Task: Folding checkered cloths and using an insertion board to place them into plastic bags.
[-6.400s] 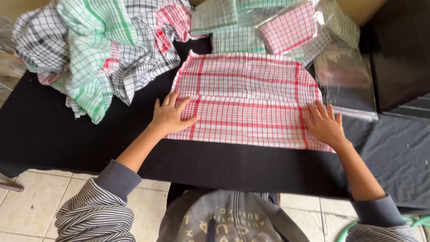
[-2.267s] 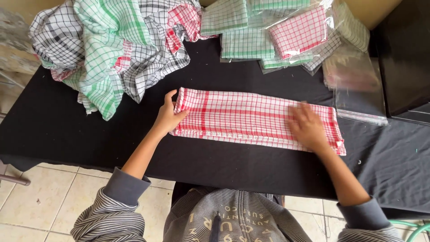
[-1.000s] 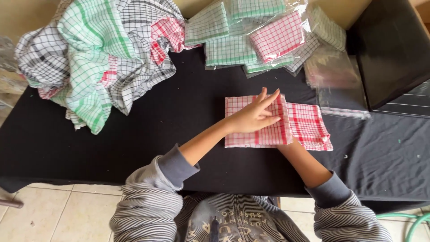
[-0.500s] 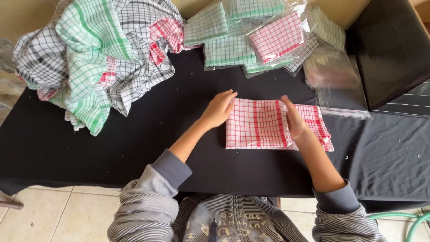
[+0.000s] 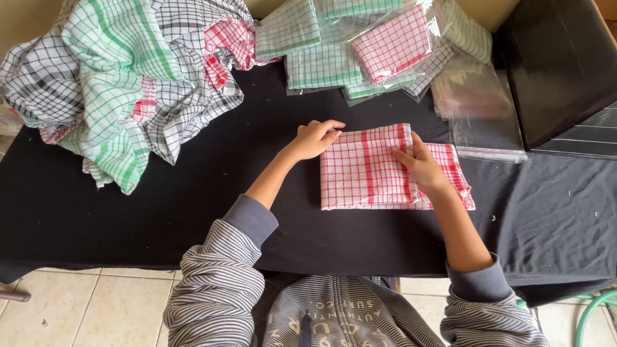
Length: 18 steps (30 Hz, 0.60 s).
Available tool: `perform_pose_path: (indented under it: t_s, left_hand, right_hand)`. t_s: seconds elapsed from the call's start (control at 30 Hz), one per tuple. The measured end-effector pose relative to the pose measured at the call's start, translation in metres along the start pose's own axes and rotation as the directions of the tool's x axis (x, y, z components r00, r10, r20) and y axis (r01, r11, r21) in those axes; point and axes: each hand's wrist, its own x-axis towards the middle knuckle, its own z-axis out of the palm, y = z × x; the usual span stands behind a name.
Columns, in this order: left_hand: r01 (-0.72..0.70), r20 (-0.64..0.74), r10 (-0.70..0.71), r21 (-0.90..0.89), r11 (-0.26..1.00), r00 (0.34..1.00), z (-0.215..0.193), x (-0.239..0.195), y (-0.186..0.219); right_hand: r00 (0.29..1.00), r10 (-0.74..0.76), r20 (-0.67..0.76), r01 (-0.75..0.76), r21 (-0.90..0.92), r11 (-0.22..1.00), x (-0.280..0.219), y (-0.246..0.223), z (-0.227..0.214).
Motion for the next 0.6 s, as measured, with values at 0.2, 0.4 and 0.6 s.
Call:
perform_pose_path:
  t_s: [0.2,0.4,0.6]
  left_hand:
    - [-0.070,-0.127,0.080,0.079,0.994,0.989,0.004,-0.003,-0.017]
    - [-0.206,-0.347,0.346,0.381,0.901,0.872,0.043,-0.004,-0.020]
    - [-0.342,-0.016,0.397,0.476,0.810,0.918,0.055,-0.074,0.026]
  right_hand:
    - [1.000,0.001,-0.014,-0.005,-0.314,0.949,-0.008,-0.015,0.007]
    - [1.000,-0.026,-0.015,0.007,-0.717,0.697,0.024,0.021,-0.030]
    - [1.000,-0.015,-0.007,0.004,-0.807,0.591,-0.003,-0.002,-0.021]
